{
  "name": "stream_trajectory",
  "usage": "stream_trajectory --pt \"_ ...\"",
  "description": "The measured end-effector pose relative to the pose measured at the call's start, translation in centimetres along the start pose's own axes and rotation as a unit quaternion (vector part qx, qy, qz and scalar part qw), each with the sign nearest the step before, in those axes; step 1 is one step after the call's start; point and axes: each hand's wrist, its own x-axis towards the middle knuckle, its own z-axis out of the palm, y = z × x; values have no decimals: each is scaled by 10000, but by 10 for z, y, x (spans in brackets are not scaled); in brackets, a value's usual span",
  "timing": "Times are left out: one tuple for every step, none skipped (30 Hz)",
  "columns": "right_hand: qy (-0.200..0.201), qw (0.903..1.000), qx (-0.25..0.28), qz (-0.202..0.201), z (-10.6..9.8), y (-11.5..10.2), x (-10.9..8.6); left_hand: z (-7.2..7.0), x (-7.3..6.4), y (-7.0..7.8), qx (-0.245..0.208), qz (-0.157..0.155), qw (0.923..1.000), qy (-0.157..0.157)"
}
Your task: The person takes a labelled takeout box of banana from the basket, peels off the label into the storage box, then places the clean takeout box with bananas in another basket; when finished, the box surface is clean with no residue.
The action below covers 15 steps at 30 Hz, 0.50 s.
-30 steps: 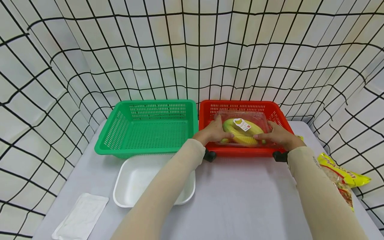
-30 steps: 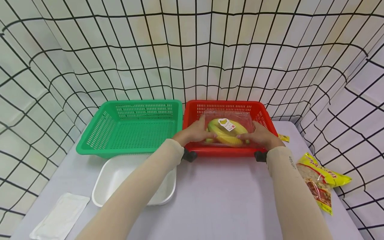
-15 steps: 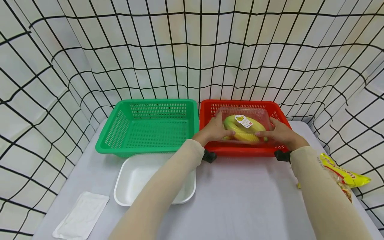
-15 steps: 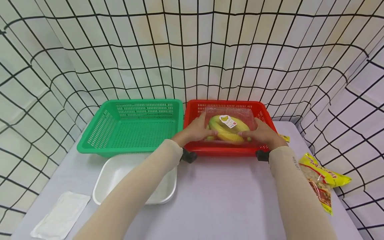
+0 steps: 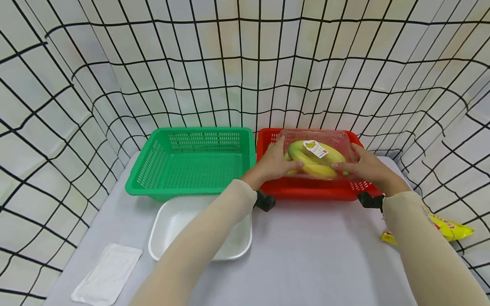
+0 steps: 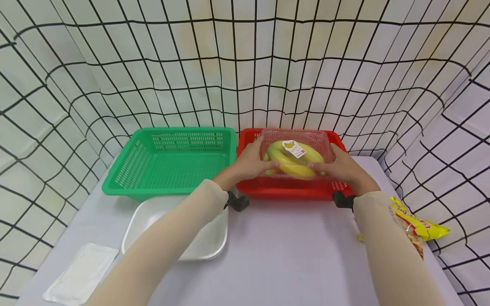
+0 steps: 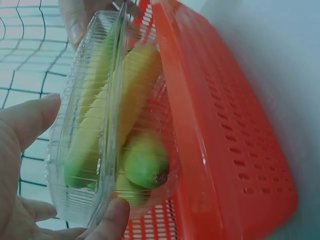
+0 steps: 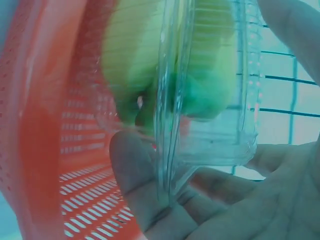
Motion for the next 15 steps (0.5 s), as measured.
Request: stream_trajectory --pt "13 10000 -44 4 -1 -1 -3 -1 -2 1 -25 31 10000 22" --pt "33 10000 -70 -3 -3 -2 -5 -1 -4 3 -49 56 10000 46" --pt "45 10000 -75 -9 -4 -3 -8 -2 -6 5 -60 79 9999 74" --pt "63 9999 -94 -13 -5 -4 -11 -3 -9 7 -63 110 9999 107" --pt "87 9998 -159 -21 -6 -5 -14 -4 -11 9 -61 138 9998 133" --pt "122 9997 -228 -18 -7 -6 -17 -5 -13 11 -67 157 9997 151" --pt "153 9995 -283 -19 -8 -7 -20 -6 -16 13 -63 170 9997 162" --pt "171 9994 -295 -19 -9 -8 -24 -7 -19 15 -62 180 9997 160" --pt "190 9993 -331 -10 -9 -8 -28 -7 -22 17 -67 208 9996 161" --pt "214 9991 -360 -13 -10 -9 -31 -8 -26 19 -76 242 9995 161" --pt "229 9990 -388 -15 -10 -9 -35 -8 -29 20 -86 283 9994 161" --pt "237 9989 -411 -18 -11 -10 -39 -9 -32 22 -124 321 9993 170" --pt "231 9988 -432 -25 -12 -10 -42 -9 -36 23 -158 361 9991 185" --pt "231 9986 -483 -49 -12 -11 -46 -9 -39 24 -195 395 9988 206" --pt "226 9984 -511 -59 -12 -12 -49 -10 -42 24 -234 424 9986 227"
